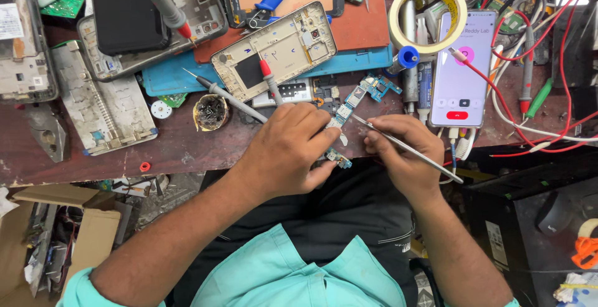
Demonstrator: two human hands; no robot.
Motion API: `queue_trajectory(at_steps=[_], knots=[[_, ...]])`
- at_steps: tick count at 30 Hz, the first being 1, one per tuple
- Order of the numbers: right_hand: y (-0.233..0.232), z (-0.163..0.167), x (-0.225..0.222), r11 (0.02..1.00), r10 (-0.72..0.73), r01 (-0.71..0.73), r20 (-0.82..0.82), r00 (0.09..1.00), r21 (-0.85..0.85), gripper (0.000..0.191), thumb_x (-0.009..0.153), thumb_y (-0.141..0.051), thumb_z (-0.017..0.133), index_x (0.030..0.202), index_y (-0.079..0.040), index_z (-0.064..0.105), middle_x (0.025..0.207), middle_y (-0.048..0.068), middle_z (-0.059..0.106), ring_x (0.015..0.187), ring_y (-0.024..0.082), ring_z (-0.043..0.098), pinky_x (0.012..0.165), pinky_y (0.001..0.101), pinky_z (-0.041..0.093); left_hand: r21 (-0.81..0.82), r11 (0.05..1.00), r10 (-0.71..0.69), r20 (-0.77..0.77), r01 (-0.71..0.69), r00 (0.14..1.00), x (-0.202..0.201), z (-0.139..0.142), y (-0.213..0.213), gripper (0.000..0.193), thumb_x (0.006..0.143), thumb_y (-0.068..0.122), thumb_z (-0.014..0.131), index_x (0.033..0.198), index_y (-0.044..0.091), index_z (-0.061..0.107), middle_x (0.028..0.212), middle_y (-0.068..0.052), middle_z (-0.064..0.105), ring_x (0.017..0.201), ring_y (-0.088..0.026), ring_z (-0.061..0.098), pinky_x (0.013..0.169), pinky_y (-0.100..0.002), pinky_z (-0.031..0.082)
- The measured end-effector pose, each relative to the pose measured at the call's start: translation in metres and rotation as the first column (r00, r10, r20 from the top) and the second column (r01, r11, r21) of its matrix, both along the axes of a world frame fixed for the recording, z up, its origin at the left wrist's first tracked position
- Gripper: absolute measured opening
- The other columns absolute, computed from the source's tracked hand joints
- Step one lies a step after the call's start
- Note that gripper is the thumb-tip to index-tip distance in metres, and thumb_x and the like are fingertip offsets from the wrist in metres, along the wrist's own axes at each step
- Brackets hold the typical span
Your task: The person uses a soldering iron and tweezers to work on a small circuit board, applying solder to specific points and adjusting components. The person also uses a multimeter to test connections on the board.
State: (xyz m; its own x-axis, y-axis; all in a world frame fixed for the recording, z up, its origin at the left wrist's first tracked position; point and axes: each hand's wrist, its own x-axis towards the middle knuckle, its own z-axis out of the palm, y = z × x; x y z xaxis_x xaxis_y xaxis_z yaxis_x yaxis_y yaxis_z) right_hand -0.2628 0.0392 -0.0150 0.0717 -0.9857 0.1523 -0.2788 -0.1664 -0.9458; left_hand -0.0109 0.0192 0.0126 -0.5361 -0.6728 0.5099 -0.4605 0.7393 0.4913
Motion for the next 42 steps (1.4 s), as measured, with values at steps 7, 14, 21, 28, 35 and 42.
queue_trajectory(at_steps=[7, 14, 21, 28, 35, 42], knots=[[0.001, -0.012, -0.012, 0.998, 0.054, -0.056, 0.394, 0.917, -0.005, 0.024, 0.107, -0.019, 0.061, 0.119, 0.001, 0.065, 0.117, 0.015, 0.07, 0.095, 0.021, 0.076, 0.083, 0.0337, 0.067, -0.069, 0.993, 0.092, -0.099, -0.099, 0.991, 0.002, 0.003, 0.003, 0.022, 0.083, 0.012, 0.082, 0.101, 0.006, 0.071, 0.104, -0.006, 0.064, 0.104, -0.026, 0.063, 0.089, -0.043, 0.047], [0.004, 0.013, 0.007, 0.998, 0.037, -0.035, -0.031, 0.999, 0.053, 0.012, 0.1, -0.005, 0.06, 0.106, 0.0, 0.069, 0.113, 0.016, 0.073, 0.087, 0.019, 0.074, 0.075, 0.0303, 0.062, -0.253, 0.918, 0.292, -0.089, -0.306, 0.952, 0.01, 0.007, 0.007, 0.02, 0.089, 0.01, 0.079, 0.108, 0.006, 0.075, 0.106, -0.003, 0.066, 0.104, -0.024, 0.061, 0.089, -0.043, 0.043], [-0.006, 0.036, 0.03, 0.964, 0.106, -0.189, -0.378, 0.92, -0.188, 0.021, 0.079, -0.002, 0.082, 0.086, -0.004, 0.062, 0.1, 0.012, 0.074, 0.083, 0.02, 0.075, 0.067, 0.0298, 0.06, -0.454, 0.801, 0.469, 0.072, -0.39, 0.88, 0.012, 0.005, 0.006, 0.021, 0.092, 0.016, 0.073, 0.11, 0.008, 0.078, 0.112, -0.003, 0.068, 0.106, -0.023, 0.06, 0.093, -0.042, 0.042], [-0.015, 0.032, 0.039, 0.939, 0.131, -0.274, -0.519, 0.845, -0.209, 0.031, 0.08, 0.0, 0.081, 0.08, -0.005, 0.051, 0.089, 0.011, 0.072, 0.079, 0.028, 0.071, 0.066, 0.0341, 0.056, -0.308, 0.858, 0.434, 0.002, -0.412, 0.901, 0.014, -0.001, 0.0, 0.016, 0.085, 0.012, 0.078, 0.099, 0.006, 0.076, 0.103, -0.004, 0.065, 0.104, -0.025, 0.059, 0.09, -0.043, 0.041], [-0.008, 0.018, 0.038, 0.99, 0.064, -0.113, -0.444, 0.894, -0.084, 0.03, 0.089, 0.002, 0.075, 0.081, -0.005, 0.047, 0.094, 0.009, 0.071, 0.073, 0.02, 0.069, 0.065, 0.0301, 0.055, -0.24, 0.866, 0.436, -0.064, -0.438, 0.898, 0.02, -0.002, -0.004, 0.017, 0.08, 0.011, 0.078, 0.096, 0.007, 0.075, 0.102, -0.004, 0.063, 0.103, -0.025, 0.058, 0.089, -0.043, 0.041], [-0.008, 0.021, 0.04, 0.987, 0.124, -0.151, -0.326, 0.937, -0.06, 0.033, 0.089, 0.003, 0.075, 0.082, -0.008, 0.044, 0.101, 0.009, 0.072, 0.08, 0.018, 0.069, 0.069, 0.0289, 0.057, -0.228, 0.873, 0.426, -0.074, -0.431, 0.902, 0.028, -0.008, -0.003, 0.007, 0.082, 0.011, 0.072, 0.086, 0.006, 0.069, 0.099, -0.006, 0.061, 0.102, -0.025, 0.057, 0.088, -0.042, 0.041]])
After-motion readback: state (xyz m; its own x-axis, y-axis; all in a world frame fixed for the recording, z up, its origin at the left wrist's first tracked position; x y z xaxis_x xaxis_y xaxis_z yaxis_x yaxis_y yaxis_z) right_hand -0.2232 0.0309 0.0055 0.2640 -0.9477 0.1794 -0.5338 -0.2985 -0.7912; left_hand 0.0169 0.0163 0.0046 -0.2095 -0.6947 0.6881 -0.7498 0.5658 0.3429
